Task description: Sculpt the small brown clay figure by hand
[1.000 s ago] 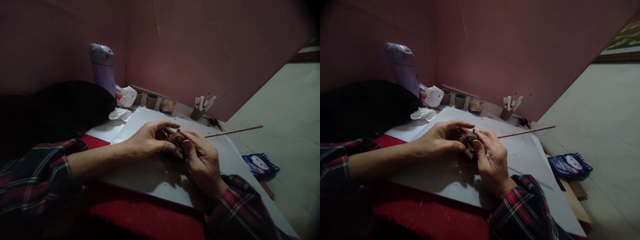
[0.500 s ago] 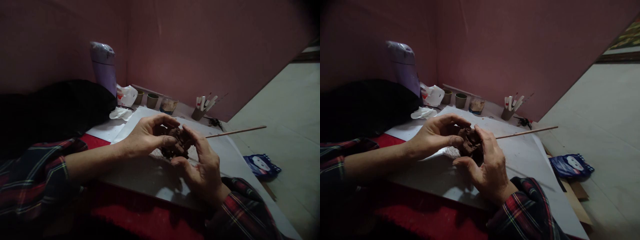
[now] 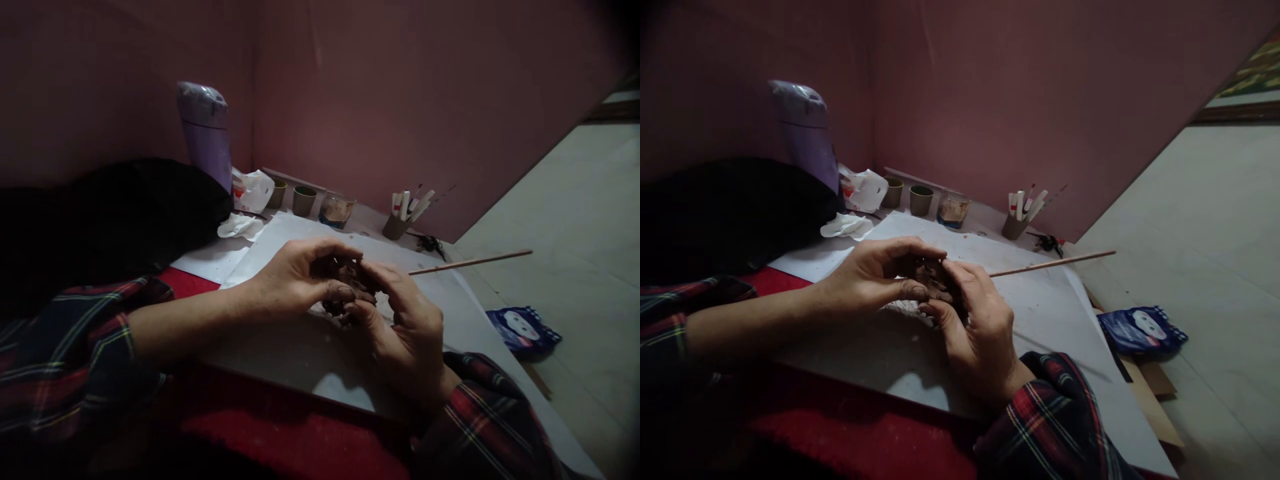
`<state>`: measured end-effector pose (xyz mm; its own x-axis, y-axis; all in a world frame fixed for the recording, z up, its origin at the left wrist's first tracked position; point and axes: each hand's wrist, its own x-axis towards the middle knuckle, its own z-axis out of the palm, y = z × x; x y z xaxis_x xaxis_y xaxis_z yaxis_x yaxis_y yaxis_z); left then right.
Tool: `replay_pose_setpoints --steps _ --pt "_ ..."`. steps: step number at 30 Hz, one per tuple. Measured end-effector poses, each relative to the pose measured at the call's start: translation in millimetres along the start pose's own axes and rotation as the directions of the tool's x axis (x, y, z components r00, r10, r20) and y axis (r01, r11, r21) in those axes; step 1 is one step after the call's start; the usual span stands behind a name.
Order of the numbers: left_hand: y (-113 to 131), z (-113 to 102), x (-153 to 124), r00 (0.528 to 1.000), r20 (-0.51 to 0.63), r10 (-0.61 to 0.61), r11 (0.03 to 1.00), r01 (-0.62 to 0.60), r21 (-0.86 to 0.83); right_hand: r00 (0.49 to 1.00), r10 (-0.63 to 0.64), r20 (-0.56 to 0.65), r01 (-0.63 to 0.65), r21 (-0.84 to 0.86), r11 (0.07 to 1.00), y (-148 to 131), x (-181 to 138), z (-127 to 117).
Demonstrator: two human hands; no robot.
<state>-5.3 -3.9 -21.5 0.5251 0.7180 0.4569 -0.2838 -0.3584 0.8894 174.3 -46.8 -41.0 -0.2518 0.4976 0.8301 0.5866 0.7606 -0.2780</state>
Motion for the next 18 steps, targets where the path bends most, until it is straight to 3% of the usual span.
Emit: replay_pose_setpoints --steps 6,18 --pt "1.4 4.1 -1.6 0.995 -0.049 0.082 0.996 -0.079 0.049 1.0 -0.005 -0.021 0.004 -0.023 1.0 -3.3 0.4 -0.7" --pt "4.0 7.5 -1.8 0.995 -0.087 0.043 0.995 -0.035 0.091 1.0 0.01 -0.019 -0.01 0.011 1.0 -6.8 1.0 0.8"
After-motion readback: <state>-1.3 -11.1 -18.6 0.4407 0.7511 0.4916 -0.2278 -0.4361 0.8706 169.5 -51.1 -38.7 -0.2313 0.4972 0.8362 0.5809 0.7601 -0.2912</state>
